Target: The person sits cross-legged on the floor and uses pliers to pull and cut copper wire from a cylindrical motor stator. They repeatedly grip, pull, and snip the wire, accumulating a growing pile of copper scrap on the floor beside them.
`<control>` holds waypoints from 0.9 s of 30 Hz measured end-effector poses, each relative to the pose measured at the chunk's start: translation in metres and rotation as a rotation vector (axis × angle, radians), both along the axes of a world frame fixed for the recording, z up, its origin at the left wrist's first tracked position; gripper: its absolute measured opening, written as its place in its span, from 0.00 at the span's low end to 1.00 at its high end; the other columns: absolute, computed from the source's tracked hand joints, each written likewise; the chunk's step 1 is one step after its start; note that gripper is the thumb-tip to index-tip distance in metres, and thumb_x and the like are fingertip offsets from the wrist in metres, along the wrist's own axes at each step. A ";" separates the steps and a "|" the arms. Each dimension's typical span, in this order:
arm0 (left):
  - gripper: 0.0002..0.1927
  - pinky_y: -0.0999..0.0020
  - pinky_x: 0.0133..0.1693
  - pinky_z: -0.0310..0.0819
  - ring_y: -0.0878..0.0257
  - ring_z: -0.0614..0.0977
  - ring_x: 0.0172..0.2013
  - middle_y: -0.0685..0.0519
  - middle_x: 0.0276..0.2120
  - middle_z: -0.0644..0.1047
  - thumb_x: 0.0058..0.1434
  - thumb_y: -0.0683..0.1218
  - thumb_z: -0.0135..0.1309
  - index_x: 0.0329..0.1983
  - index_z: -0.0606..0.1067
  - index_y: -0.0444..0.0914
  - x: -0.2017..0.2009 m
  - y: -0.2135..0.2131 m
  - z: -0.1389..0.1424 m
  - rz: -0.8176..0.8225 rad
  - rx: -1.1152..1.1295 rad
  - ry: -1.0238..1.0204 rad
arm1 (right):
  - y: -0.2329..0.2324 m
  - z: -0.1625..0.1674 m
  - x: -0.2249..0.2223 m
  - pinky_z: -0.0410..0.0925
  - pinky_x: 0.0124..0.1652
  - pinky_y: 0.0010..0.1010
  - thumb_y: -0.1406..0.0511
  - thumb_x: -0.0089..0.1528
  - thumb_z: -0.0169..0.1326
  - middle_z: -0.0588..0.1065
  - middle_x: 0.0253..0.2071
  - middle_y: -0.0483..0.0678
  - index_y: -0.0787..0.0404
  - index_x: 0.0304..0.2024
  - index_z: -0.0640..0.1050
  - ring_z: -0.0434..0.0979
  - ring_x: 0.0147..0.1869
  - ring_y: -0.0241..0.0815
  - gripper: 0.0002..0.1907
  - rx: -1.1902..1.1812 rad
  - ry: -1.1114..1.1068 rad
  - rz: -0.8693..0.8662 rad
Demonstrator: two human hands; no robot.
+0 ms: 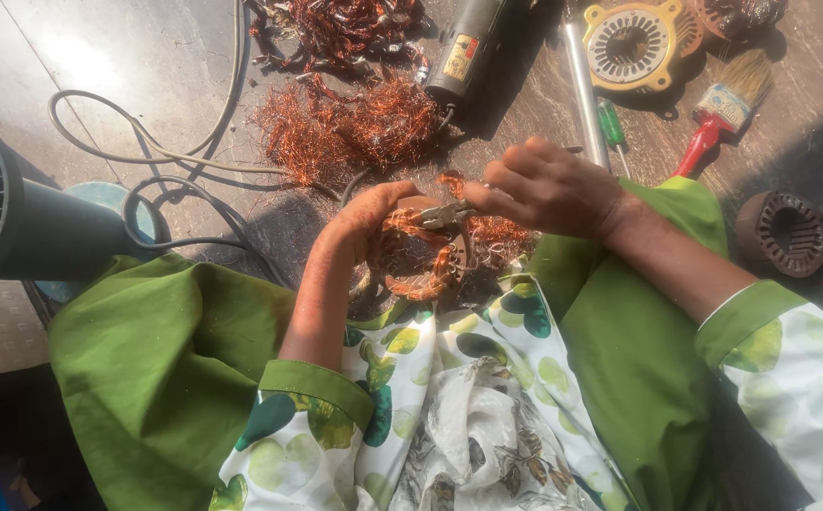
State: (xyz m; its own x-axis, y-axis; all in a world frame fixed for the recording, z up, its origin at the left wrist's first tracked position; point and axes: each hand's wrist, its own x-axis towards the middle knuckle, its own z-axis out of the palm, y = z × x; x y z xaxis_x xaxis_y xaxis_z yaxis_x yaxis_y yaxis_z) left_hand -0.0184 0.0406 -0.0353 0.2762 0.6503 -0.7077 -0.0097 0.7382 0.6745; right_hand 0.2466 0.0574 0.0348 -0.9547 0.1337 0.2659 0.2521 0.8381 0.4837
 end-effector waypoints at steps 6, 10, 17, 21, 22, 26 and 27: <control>0.20 0.67 0.23 0.70 0.66 0.76 0.16 0.53 0.13 0.76 0.58 0.55 0.54 0.21 0.83 0.37 -0.001 -0.004 0.006 0.270 0.517 0.587 | -0.033 0.006 -0.006 0.69 0.40 0.27 0.64 0.67 0.54 0.72 0.37 0.41 0.54 0.57 0.76 0.74 0.41 0.36 0.15 -0.058 0.025 -0.116; 0.17 0.70 0.24 0.75 0.68 0.81 0.17 0.54 0.15 0.80 0.57 0.54 0.54 0.30 0.85 0.38 0.003 -0.008 0.001 0.450 0.671 0.646 | -0.082 -0.009 -0.019 0.71 0.41 0.32 0.69 0.62 0.56 0.74 0.38 0.43 0.58 0.57 0.78 0.74 0.41 0.40 0.19 -0.333 0.208 -0.374; 0.22 0.66 0.22 0.68 0.68 0.73 0.17 0.55 0.15 0.75 0.64 0.52 0.53 0.23 0.83 0.31 -0.015 0.011 -0.022 0.809 0.564 0.478 | -0.201 -0.004 -0.066 0.68 0.39 0.27 0.78 0.53 0.56 0.70 0.33 0.44 0.64 0.55 0.78 0.71 0.38 0.32 0.26 -1.923 0.876 -0.866; 0.20 0.68 0.23 0.66 0.69 0.73 0.18 0.55 0.16 0.76 0.64 0.53 0.55 0.28 0.84 0.32 -0.021 0.012 -0.026 0.738 0.662 0.447 | -0.222 -0.011 -0.061 0.70 0.38 0.25 0.74 0.54 0.55 0.74 0.32 0.43 0.59 0.59 0.74 0.74 0.36 0.31 0.29 -1.900 0.802 -0.894; 0.21 0.68 0.24 0.64 0.69 0.73 0.19 0.54 0.16 0.76 0.65 0.53 0.56 0.28 0.84 0.31 -0.019 0.010 -0.027 0.647 0.733 0.551 | -0.213 -0.017 -0.059 0.71 0.39 0.24 0.73 0.55 0.56 0.74 0.33 0.43 0.59 0.61 0.72 0.74 0.37 0.30 0.29 -1.892 0.872 -0.886; 0.20 0.71 0.28 0.71 0.71 0.77 0.21 0.55 0.19 0.80 0.65 0.54 0.56 0.30 0.84 0.33 -0.013 0.002 -0.025 0.496 0.845 0.611 | -0.190 -0.025 -0.056 0.67 0.38 0.21 0.72 0.58 0.52 0.73 0.38 0.44 0.55 0.65 0.62 0.70 0.38 0.30 0.32 -2.078 1.215 -0.909; 0.20 0.70 0.27 0.70 0.71 0.77 0.21 0.55 0.19 0.80 0.65 0.54 0.55 0.30 0.84 0.33 -0.012 0.000 -0.024 0.491 0.823 0.610 | -0.185 -0.024 -0.055 0.67 0.37 0.22 0.72 0.58 0.52 0.74 0.38 0.45 0.56 0.62 0.61 0.71 0.37 0.30 0.30 -2.103 1.248 -0.952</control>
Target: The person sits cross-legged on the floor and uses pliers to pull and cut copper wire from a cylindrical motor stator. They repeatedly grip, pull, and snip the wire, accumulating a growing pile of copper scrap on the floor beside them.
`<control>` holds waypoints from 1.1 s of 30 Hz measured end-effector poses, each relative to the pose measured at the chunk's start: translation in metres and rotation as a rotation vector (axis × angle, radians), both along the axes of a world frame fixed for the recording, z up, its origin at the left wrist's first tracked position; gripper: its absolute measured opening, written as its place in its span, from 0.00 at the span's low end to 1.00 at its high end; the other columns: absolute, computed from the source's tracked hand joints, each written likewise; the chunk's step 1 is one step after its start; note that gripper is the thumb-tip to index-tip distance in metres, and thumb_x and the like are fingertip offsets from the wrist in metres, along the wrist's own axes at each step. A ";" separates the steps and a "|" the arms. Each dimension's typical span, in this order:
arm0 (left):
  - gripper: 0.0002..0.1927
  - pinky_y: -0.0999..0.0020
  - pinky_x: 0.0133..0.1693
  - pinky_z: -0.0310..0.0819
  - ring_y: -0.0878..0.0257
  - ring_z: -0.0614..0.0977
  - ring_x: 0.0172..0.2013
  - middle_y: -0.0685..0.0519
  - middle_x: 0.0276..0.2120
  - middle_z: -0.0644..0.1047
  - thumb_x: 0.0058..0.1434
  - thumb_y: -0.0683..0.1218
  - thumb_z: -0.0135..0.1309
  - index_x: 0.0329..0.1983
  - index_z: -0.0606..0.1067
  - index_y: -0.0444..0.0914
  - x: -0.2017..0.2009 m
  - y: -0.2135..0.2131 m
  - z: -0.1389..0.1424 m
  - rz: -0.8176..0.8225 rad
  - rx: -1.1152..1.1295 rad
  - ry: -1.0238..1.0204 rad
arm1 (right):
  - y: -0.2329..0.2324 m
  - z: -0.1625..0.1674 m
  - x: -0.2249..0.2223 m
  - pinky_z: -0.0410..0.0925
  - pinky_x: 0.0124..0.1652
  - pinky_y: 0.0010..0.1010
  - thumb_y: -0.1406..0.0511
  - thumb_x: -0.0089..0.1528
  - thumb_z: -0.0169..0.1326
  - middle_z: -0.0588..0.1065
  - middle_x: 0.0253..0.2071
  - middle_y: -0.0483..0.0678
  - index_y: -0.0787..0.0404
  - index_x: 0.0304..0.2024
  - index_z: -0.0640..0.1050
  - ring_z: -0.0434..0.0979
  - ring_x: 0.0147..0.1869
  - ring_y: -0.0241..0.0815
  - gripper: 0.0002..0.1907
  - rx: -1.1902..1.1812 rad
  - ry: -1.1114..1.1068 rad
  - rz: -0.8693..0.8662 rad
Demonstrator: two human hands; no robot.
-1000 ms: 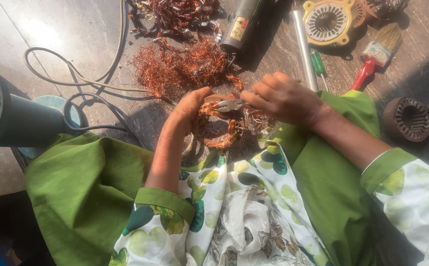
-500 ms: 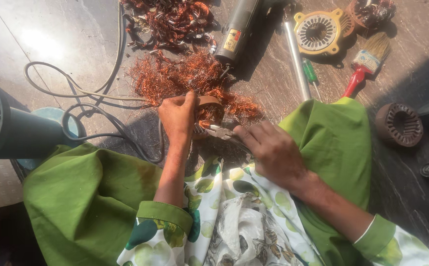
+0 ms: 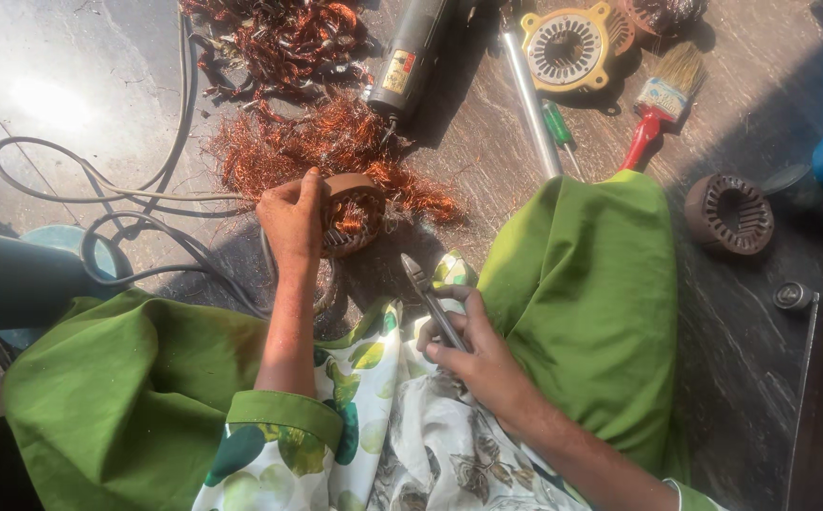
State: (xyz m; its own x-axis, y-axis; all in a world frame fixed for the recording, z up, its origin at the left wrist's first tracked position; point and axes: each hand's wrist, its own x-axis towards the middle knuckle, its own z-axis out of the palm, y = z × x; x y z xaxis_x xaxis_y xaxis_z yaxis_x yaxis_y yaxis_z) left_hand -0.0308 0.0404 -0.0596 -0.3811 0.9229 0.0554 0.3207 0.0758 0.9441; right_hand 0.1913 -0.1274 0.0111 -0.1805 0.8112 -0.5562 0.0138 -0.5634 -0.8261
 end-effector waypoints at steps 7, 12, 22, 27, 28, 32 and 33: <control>0.23 0.69 0.28 0.69 0.68 0.77 0.22 0.53 0.19 0.79 0.65 0.58 0.53 0.30 0.85 0.35 -0.002 -0.002 0.000 -0.067 -0.136 0.011 | 0.020 0.006 0.000 0.66 0.35 0.25 0.76 0.56 0.50 0.77 0.43 0.51 0.62 0.48 0.65 0.67 0.33 0.34 0.18 -0.160 0.264 -0.012; 0.24 0.71 0.34 0.71 0.69 0.79 0.27 0.56 0.25 0.81 0.62 0.64 0.55 0.36 0.85 0.40 -0.011 0.001 -0.003 -0.173 -0.245 -0.033 | 0.027 -0.002 -0.006 0.67 0.40 0.24 0.75 0.55 0.49 0.75 0.42 0.47 0.63 0.48 0.72 0.69 0.37 0.32 0.17 -0.112 0.145 0.129; 0.23 0.69 0.31 0.73 0.68 0.80 0.24 0.54 0.21 0.81 0.61 0.62 0.56 0.31 0.85 0.38 -0.007 -0.006 0.001 -0.292 -0.154 0.084 | 0.027 -0.006 -0.001 0.68 0.51 0.26 0.73 0.54 0.50 0.74 0.48 0.46 0.60 0.55 0.76 0.74 0.50 0.34 0.25 -0.134 0.163 0.167; 0.22 0.68 0.31 0.73 0.67 0.80 0.24 0.53 0.21 0.81 0.62 0.60 0.57 0.32 0.85 0.38 -0.006 -0.007 0.002 -0.276 -0.155 0.084 | 0.022 -0.003 0.000 0.67 0.54 0.28 0.74 0.55 0.48 0.74 0.52 0.47 0.60 0.58 0.75 0.73 0.56 0.35 0.27 -0.138 0.163 0.204; 0.22 0.68 0.31 0.73 0.67 0.80 0.24 0.53 0.21 0.82 0.62 0.60 0.57 0.32 0.86 0.37 -0.005 -0.007 0.001 -0.276 -0.156 0.078 | 0.021 -0.002 0.001 0.67 0.56 0.28 0.74 0.55 0.48 0.74 0.52 0.47 0.60 0.58 0.75 0.73 0.57 0.36 0.27 -0.130 0.157 0.229; 0.22 0.68 0.32 0.75 0.67 0.81 0.25 0.52 0.23 0.82 0.61 0.60 0.58 0.36 0.85 0.36 -0.005 -0.006 -0.003 -0.224 -0.137 0.077 | 0.017 0.002 0.001 0.65 0.61 0.29 0.73 0.55 0.47 0.74 0.54 0.46 0.60 0.60 0.74 0.72 0.59 0.37 0.28 -0.136 0.138 0.246; 0.22 0.68 0.32 0.74 0.67 0.81 0.25 0.51 0.23 0.82 0.61 0.60 0.59 0.36 0.85 0.35 -0.004 -0.006 -0.003 -0.215 -0.138 0.079 | 0.017 0.003 0.001 0.65 0.61 0.29 0.73 0.55 0.47 0.74 0.54 0.47 0.60 0.60 0.74 0.72 0.59 0.37 0.29 -0.147 0.137 0.255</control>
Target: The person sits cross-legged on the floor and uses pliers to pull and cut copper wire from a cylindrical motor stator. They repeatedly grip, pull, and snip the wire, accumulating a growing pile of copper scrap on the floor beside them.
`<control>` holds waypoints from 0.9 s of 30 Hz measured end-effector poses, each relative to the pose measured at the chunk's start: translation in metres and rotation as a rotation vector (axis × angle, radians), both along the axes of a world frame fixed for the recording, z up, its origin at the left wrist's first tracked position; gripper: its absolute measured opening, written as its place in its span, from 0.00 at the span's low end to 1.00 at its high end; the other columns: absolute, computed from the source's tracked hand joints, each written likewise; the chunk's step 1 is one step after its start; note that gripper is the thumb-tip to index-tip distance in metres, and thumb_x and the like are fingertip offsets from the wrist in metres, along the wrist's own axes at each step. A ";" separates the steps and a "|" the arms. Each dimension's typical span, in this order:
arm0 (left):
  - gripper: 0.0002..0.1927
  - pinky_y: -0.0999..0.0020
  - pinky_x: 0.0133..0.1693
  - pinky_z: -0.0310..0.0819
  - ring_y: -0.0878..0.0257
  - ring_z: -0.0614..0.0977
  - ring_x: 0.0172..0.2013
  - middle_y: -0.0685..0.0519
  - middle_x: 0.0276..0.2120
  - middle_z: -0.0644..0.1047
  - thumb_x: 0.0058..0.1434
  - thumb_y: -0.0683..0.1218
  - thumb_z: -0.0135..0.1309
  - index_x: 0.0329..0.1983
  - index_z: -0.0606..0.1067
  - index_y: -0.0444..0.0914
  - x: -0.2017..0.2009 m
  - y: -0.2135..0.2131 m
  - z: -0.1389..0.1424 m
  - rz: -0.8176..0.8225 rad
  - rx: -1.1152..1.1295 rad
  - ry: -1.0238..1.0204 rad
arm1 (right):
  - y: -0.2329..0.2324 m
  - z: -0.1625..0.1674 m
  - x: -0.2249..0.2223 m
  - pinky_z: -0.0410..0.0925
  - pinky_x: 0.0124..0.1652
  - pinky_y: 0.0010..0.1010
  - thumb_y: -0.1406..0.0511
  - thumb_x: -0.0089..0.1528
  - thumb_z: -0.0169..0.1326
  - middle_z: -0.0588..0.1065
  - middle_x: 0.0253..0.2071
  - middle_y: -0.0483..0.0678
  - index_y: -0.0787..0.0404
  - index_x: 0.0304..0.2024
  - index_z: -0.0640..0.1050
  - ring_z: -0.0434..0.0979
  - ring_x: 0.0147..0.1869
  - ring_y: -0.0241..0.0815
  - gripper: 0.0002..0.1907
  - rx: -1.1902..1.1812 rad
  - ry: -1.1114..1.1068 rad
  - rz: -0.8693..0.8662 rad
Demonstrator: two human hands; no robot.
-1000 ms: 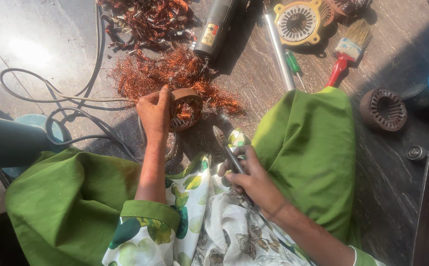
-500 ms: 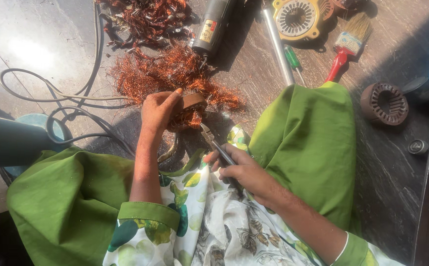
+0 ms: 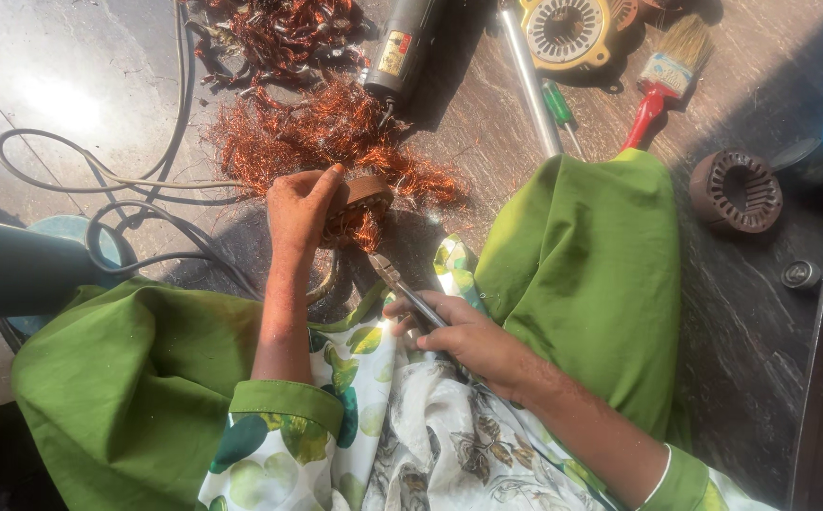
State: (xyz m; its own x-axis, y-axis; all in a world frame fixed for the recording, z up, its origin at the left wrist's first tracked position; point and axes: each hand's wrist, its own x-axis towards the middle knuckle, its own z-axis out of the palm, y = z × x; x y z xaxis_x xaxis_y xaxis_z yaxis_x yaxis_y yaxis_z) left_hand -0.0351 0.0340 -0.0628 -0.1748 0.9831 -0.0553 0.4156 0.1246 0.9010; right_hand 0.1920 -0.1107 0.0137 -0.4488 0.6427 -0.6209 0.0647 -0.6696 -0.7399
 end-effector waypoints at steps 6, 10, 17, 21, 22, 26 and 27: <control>0.23 0.69 0.31 0.75 0.69 0.81 0.24 0.52 0.23 0.83 0.59 0.62 0.59 0.38 0.86 0.38 0.008 0.003 0.004 0.098 -0.071 0.009 | -0.003 0.002 -0.004 0.64 0.62 0.29 0.74 0.54 0.47 0.74 0.56 0.46 0.58 0.62 0.73 0.71 0.62 0.35 0.31 -0.002 0.028 0.054; 0.25 0.68 0.30 0.72 0.68 0.78 0.23 0.53 0.21 0.81 0.60 0.65 0.56 0.36 0.86 0.40 0.013 0.000 0.010 0.171 -0.183 -0.041 | -0.008 0.006 -0.010 0.63 0.63 0.30 0.73 0.55 0.48 0.72 0.55 0.48 0.56 0.64 0.72 0.71 0.62 0.38 0.32 0.020 0.030 0.093; 0.28 0.68 0.32 0.73 0.67 0.80 0.23 0.53 0.21 0.81 0.60 0.68 0.53 0.37 0.86 0.41 0.016 -0.002 0.012 0.126 -0.188 0.055 | 0.001 0.007 -0.012 0.59 0.62 0.25 0.72 0.57 0.48 0.69 0.58 0.41 0.54 0.67 0.70 0.67 0.64 0.31 0.33 0.030 -0.015 -0.055; 0.30 0.65 0.31 0.74 0.65 0.81 0.23 0.50 0.20 0.80 0.62 0.68 0.53 0.36 0.85 0.37 0.019 -0.003 0.016 0.127 -0.141 0.049 | 0.005 0.009 -0.009 0.60 0.48 0.17 0.73 0.58 0.46 0.71 0.56 0.40 0.59 0.68 0.71 0.66 0.50 0.27 0.34 -0.045 0.236 -0.190; 0.31 0.64 0.31 0.74 0.64 0.81 0.23 0.49 0.20 0.80 0.62 0.68 0.53 0.35 0.85 0.36 0.020 -0.004 0.018 0.124 -0.122 0.050 | 0.003 0.010 -0.006 0.57 0.40 0.17 0.74 0.60 0.46 0.71 0.54 0.42 0.60 0.70 0.72 0.63 0.43 0.27 0.33 -0.087 0.279 -0.223; 0.35 0.62 0.30 0.74 0.62 0.80 0.22 0.47 0.20 0.79 0.62 0.70 0.52 0.32 0.85 0.34 0.022 -0.004 0.027 0.164 -0.297 0.001 | 0.010 0.007 0.001 0.54 0.23 0.13 0.73 0.58 0.45 0.74 0.45 0.42 0.62 0.61 0.74 0.58 0.26 0.24 0.28 -0.122 0.314 -0.239; 0.34 0.63 0.30 0.74 0.62 0.80 0.22 0.48 0.19 0.80 0.62 0.71 0.51 0.32 0.85 0.35 0.021 -0.004 0.029 0.167 -0.279 0.004 | 0.012 0.004 0.002 0.57 0.28 0.13 0.73 0.59 0.45 0.72 0.43 0.41 0.63 0.61 0.74 0.60 0.30 0.25 0.27 -0.113 0.300 -0.239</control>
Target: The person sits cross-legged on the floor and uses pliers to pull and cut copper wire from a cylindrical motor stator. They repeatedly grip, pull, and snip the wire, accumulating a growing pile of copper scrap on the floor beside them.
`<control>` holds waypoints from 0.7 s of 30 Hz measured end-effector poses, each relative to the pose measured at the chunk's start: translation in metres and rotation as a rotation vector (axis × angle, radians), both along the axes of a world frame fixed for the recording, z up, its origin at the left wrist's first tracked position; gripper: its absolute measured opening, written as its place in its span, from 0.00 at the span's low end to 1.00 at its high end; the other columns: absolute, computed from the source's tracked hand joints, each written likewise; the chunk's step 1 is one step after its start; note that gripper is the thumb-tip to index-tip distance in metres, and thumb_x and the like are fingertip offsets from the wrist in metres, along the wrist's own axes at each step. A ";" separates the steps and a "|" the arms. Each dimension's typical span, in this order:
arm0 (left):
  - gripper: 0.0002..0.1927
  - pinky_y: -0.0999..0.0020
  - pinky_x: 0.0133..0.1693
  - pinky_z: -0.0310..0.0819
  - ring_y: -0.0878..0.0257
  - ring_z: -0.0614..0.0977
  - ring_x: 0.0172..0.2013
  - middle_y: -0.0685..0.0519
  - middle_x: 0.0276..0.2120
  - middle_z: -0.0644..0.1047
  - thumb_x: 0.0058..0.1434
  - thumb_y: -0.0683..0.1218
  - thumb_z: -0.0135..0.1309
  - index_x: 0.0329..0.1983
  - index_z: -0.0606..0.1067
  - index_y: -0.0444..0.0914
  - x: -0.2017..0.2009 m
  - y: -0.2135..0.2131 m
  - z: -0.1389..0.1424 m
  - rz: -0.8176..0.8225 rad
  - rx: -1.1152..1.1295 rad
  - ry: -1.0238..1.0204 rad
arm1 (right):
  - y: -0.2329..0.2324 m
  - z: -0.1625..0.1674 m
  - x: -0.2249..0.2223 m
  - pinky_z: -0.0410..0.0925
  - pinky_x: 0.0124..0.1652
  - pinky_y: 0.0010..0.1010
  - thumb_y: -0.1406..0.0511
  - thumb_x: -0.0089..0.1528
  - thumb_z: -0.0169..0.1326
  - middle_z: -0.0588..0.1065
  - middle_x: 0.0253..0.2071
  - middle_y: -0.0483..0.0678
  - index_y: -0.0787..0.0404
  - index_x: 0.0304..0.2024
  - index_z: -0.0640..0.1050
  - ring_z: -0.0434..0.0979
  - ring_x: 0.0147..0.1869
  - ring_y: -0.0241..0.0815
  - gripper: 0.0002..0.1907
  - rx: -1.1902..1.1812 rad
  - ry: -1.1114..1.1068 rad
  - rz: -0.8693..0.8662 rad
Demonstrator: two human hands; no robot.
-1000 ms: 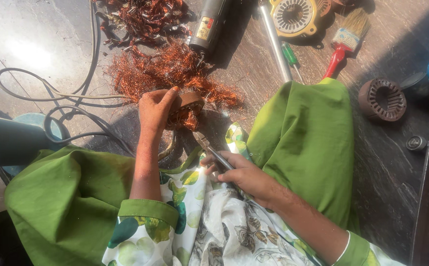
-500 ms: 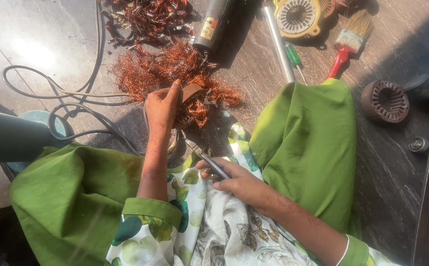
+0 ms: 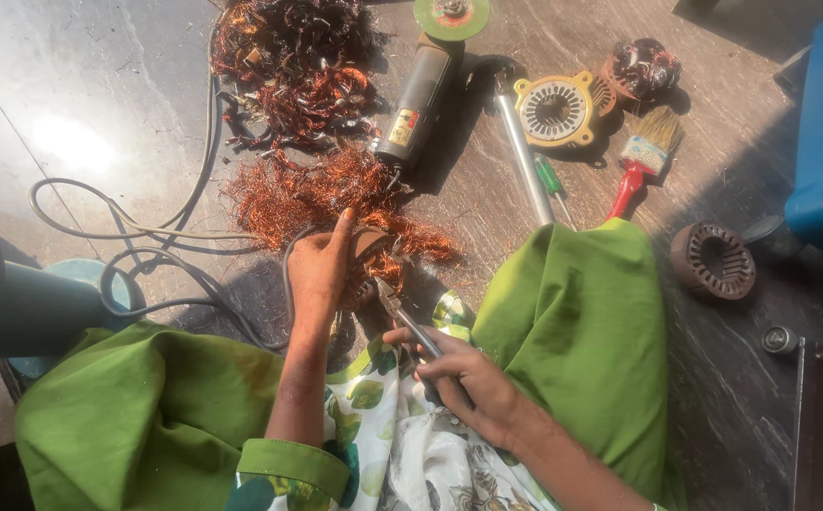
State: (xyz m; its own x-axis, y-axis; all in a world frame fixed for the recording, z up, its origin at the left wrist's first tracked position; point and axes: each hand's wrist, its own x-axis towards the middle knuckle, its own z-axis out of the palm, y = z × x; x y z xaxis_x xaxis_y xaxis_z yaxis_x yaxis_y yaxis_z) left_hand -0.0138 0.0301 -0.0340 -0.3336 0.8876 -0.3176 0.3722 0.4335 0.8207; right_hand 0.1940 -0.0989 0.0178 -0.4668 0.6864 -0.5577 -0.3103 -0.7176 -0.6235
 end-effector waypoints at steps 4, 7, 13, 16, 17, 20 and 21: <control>0.37 0.58 0.31 0.78 0.59 0.82 0.24 0.46 0.21 0.80 0.61 0.73 0.47 0.33 0.85 0.36 -0.001 -0.001 -0.002 0.019 -0.093 -0.081 | -0.003 -0.013 0.000 0.61 0.35 0.14 0.73 0.61 0.46 0.67 0.37 0.40 0.64 0.60 0.74 0.64 0.36 0.26 0.24 -0.022 0.028 -0.022; 0.42 0.56 0.40 0.75 0.56 0.82 0.29 0.43 0.25 0.81 0.66 0.75 0.40 0.34 0.86 0.36 0.001 0.004 -0.008 -0.071 -0.020 0.132 | -0.004 -0.019 0.002 0.59 0.32 0.15 0.73 0.62 0.48 0.65 0.35 0.40 0.64 0.59 0.74 0.62 0.36 0.27 0.22 0.016 0.058 -0.043; 0.41 0.56 0.41 0.77 0.56 0.85 0.32 0.43 0.28 0.83 0.60 0.77 0.43 0.34 0.86 0.38 0.010 0.000 -0.008 -0.069 -0.056 0.061 | -0.003 -0.016 0.003 0.65 0.39 0.18 0.72 0.61 0.46 0.66 0.36 0.41 0.64 0.56 0.74 0.66 0.38 0.29 0.20 -0.008 0.003 -0.082; 0.41 0.57 0.40 0.77 0.56 0.85 0.32 0.42 0.28 0.83 0.59 0.76 0.45 0.31 0.85 0.35 0.013 -0.004 0.001 -0.094 -0.066 0.074 | -0.002 -0.013 0.002 0.63 0.38 0.18 0.72 0.63 0.46 0.66 0.37 0.40 0.62 0.55 0.75 0.65 0.38 0.28 0.18 -0.022 0.019 -0.110; 0.40 0.57 0.39 0.77 0.57 0.85 0.32 0.43 0.27 0.83 0.59 0.76 0.46 0.31 0.85 0.36 0.014 -0.006 0.005 -0.088 -0.051 0.071 | -0.002 -0.012 0.002 0.62 0.37 0.18 0.71 0.64 0.47 0.66 0.37 0.39 0.62 0.56 0.76 0.64 0.37 0.28 0.18 -0.020 0.016 -0.120; 0.36 0.59 0.37 0.77 0.58 0.85 0.29 0.45 0.25 0.82 0.58 0.74 0.50 0.33 0.85 0.37 0.018 -0.013 0.015 -0.066 0.006 0.067 | 0.000 -0.013 0.000 0.63 0.38 0.20 0.68 0.68 0.46 0.67 0.39 0.38 0.60 0.54 0.77 0.62 0.38 0.27 0.14 0.029 -0.070 -0.104; 0.35 0.60 0.36 0.78 0.58 0.86 0.27 0.46 0.23 0.82 0.57 0.73 0.51 0.34 0.84 0.38 0.020 -0.017 0.017 -0.055 0.029 0.069 | 0.001 -0.013 -0.001 0.64 0.40 0.21 0.67 0.67 0.45 0.68 0.39 0.38 0.59 0.53 0.77 0.64 0.40 0.27 0.14 0.003 -0.088 -0.103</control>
State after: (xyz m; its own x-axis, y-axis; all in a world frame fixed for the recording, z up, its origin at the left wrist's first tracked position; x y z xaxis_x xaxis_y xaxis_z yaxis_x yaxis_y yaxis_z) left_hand 0.0066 0.0134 -0.0172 -0.3037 0.9138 -0.2696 0.4508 0.3871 0.8043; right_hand 0.1931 -0.0982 0.0044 -0.3434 0.7296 -0.5914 -0.3266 -0.6832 -0.6532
